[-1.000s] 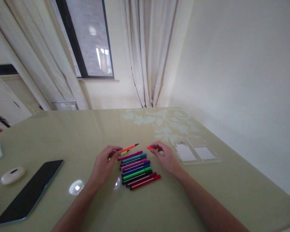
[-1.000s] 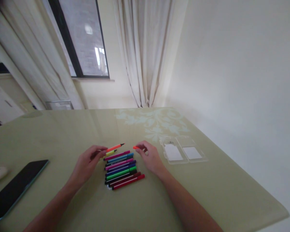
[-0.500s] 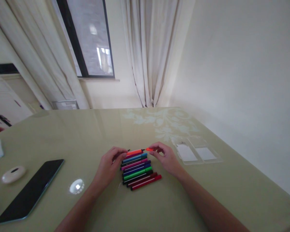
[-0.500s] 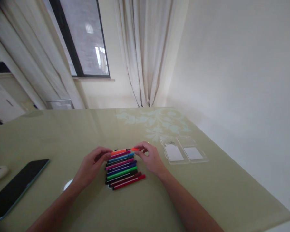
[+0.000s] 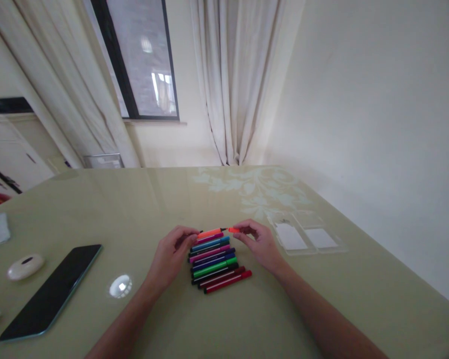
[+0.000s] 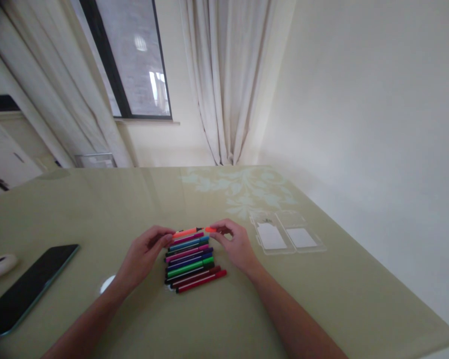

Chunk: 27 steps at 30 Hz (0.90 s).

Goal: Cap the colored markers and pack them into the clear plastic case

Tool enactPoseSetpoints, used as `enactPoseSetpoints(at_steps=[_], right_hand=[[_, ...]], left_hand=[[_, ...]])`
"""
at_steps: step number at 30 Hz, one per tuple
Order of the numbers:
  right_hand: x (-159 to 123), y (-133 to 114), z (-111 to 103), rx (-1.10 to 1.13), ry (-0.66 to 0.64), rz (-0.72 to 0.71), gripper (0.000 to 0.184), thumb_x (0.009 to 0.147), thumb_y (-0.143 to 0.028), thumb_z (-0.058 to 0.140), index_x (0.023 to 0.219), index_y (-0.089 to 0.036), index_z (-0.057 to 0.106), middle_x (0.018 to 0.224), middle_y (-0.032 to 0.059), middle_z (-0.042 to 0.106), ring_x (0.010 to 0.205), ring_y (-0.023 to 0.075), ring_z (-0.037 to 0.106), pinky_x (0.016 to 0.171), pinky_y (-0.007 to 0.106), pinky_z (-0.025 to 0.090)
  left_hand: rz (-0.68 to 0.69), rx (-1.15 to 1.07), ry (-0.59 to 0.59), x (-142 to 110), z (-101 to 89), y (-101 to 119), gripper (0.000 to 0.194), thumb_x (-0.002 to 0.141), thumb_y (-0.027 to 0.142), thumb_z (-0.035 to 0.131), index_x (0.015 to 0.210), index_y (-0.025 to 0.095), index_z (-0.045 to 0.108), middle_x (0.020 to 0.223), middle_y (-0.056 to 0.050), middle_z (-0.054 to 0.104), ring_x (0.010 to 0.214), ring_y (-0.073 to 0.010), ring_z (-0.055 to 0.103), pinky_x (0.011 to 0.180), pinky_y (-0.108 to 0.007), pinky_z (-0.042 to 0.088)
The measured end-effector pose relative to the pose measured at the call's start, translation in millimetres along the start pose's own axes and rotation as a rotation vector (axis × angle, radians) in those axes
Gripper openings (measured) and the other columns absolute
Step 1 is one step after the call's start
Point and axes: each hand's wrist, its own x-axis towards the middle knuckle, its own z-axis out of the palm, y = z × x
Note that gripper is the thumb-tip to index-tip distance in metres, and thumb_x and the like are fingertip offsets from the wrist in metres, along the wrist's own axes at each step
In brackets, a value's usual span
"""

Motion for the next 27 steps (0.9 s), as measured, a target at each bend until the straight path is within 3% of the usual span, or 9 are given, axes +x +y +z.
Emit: enactPoseSetpoints(at_steps=[8, 15, 27], right_hand=[[-2.6, 3.1, 1.6, 0.036, -0.043, -0.066, 0.019, 0.088, -0.040, 0.078, 0.094, -0.022, 0.079, 0.089, 0.0053, 0.077, 0.083, 0.0213, 0.070, 0.078, 0.034, 0.056], [-2.6, -0.9, -1.9, 0.022, -0.061, -0.060, 0.017, 0.087, -0.041, 0.079, 0.090, -0.024, 0.082, 0.088, 0.0059, 0.079, 0.083, 0.0227, 0.072, 0.077, 0.035, 0.056], [-6.9, -2.0, 3.5, 0.018, -0.069, -0.096, 0.020, 0.088, -0.045, 0.078, 0.086, -0.025, 0.082, 0.083, 0.0057, 0.079, 0.077, 0.0223, 0.072, 0.077, 0.036, 0.059]], left_hand=[[0.033, 0.053, -0.032, -1.3, 5.8, 2.3, 0.026, 0.094, 0.044, 0.062, 0.095, 0.022, 0.077, 0.093, -0.005, 0.076, 0.084, -0.0208, 0.069, 0.074, -0.030, 0.054], [-0.054, -0.035, -0.107, -5.0, 9.7, 2.5, 0.028, 0.085, 0.045, 0.071, 0.099, 0.023, 0.082, 0.091, -0.006, 0.081, 0.083, -0.0240, 0.073, 0.075, -0.033, 0.057], [-0.106, -0.073, -0.099, -10.2, 15.0, 5.1, 0.034, 0.086, 0.050, 0.069, 0.102, 0.023, 0.083, 0.089, -0.005, 0.082, 0.079, -0.0248, 0.075, 0.071, -0.034, 0.059]])
